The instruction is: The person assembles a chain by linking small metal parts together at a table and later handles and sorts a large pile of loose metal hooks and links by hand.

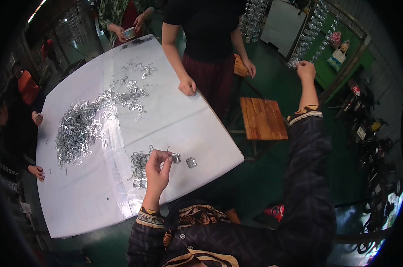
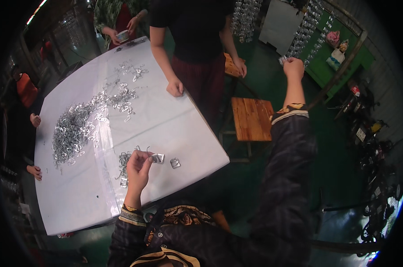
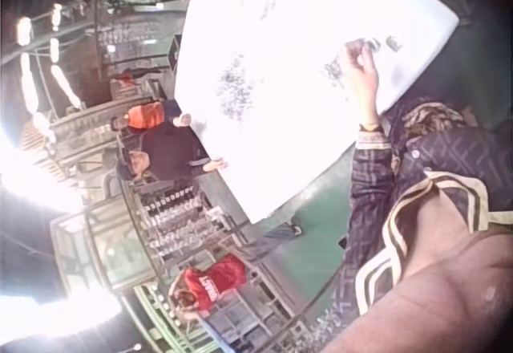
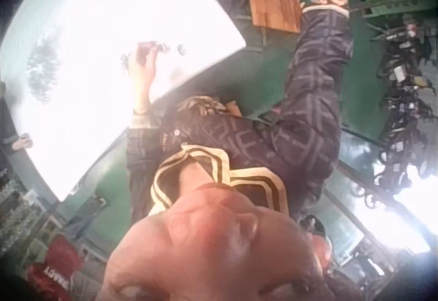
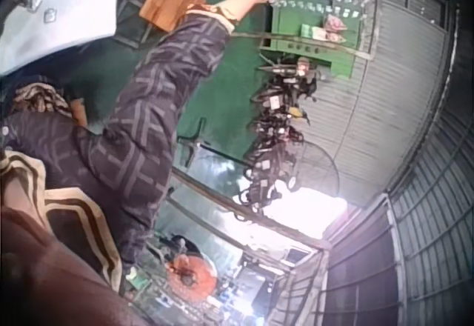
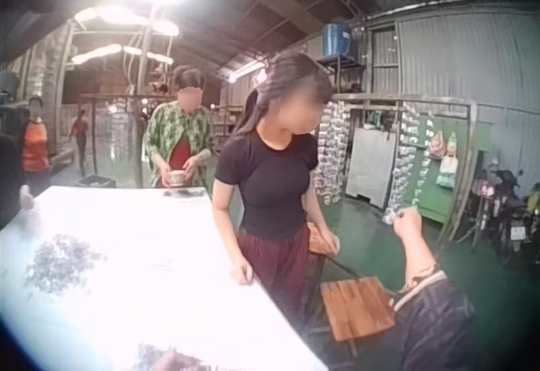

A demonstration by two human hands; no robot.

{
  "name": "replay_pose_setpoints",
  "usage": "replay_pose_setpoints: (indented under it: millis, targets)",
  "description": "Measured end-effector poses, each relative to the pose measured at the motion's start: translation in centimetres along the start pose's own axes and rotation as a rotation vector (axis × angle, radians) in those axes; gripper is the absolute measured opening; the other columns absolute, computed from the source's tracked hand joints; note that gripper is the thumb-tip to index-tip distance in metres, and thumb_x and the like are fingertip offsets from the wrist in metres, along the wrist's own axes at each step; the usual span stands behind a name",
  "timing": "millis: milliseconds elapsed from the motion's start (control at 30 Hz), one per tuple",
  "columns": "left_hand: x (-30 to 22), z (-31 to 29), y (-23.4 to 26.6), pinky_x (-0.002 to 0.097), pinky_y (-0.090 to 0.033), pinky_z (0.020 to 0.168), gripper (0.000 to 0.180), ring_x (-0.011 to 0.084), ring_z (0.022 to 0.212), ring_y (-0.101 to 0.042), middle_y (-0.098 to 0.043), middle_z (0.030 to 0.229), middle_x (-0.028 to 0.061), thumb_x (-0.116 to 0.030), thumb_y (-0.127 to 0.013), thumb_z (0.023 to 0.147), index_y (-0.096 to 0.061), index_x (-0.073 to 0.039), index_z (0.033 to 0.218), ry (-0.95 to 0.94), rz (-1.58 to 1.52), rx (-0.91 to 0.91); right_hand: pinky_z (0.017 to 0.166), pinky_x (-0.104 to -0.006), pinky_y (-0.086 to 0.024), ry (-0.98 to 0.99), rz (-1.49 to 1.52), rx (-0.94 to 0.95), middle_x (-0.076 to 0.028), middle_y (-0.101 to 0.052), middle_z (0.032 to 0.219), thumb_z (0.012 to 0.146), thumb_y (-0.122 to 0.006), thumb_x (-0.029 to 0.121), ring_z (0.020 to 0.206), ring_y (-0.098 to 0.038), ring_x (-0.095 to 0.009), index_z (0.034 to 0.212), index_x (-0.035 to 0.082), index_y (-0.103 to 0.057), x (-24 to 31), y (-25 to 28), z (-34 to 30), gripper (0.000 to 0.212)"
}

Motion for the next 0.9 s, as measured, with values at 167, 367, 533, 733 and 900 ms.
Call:
replay_pose_setpoints:
  millis: [167,367,533,733,900]
  targets:
    - [-0.2,0.4,-1.0,0.0275,-0.049,0.078,0.008,0.0147,0.082,-0.063,-0.065,0.088,0.0089,0.002,-0.06,0.086,-0.052,0.0,0.087,-0.004,0.074,0.027,0.056,-0.0226,-0.048,-0.023,0.971,0.503,-0.004,-0.063,0.073,0.086,-0.066,0.011,0.06,-0.056,-0.009,0.087,0.002,-0.065,8.0,-5.1,-10.8,0.01]
    - [-5.0,1.0,-2.8,0.0272,-0.048,0.077,0.008,0.0122,0.082,-0.061,-0.066,0.089,0.0076,0.001,-0.061,0.086,-0.054,0.0,0.088,-0.085,0.251,0.082,0.063,-0.0244,-0.051,-0.058,1.25,0.972,-0.008,-0.066,0.079,0.085,-0.067,0.006,0.067,-0.062,-0.012,0.092,-0.002,-0.063,17.0,-10.3,-34.4,0.011]
    - [-5.9,1.5,-1.4,0.0284,-0.048,0.074,0.009,0.0157,0.077,-0.062,-0.065,0.083,0.0077,-0.002,-0.063,0.084,-0.055,0.0,0.088,-0.122,0.3,0.0,0.07,-0.0227,-0.049,-0.08,1.301,1.037,-0.006,-0.068,0.083,0.082,-0.069,0.001,0.074,-0.06,-0.009,0.089,-0.003,-0.066,19.6,-10.6,-41.1,0.009]
    - [-4.5,1.1,-0.8,0.03,-0.05,0.07,0.011,0.019,0.076,-0.065,-0.066,0.08,0.0093,-0.004,-0.064,0.083,-0.055,0.0,0.088,-0.07,0.342,-0.039,0.073,-0.0236,-0.048,-0.072,1.367,1.044,-0.005,-0.066,0.084,0.081,-0.069,-0.001,0.077,-0.059,-0.009,0.088,-0.002,-0.066,20.0,-11.4,-43.4,0.008]
    - [-2.2,1.3,2.6,0.0308,-0.051,0.073,0.01,0.0227,0.082,-0.067,-0.068,0.085,0.0114,-0.003,-0.065,0.082,-0.063,-0.001,0.091,-0.034,0.4,-0.089,0.075,-0.0221,-0.045,-0.163,1.435,0.972,-0.004,-0.066,0.085,0.082,-0.068,-0.002,0.08,-0.058,-0.009,0.088,-0.002,-0.066,18.9,-11.9,-42.5,0.007]
Point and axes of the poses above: each hand's wrist, its own z-axis towards the middle knuckle, its own y-axis out of the back of the hand, x = y × z, the point moved 10 cm from there along z, towards the middle knuckle
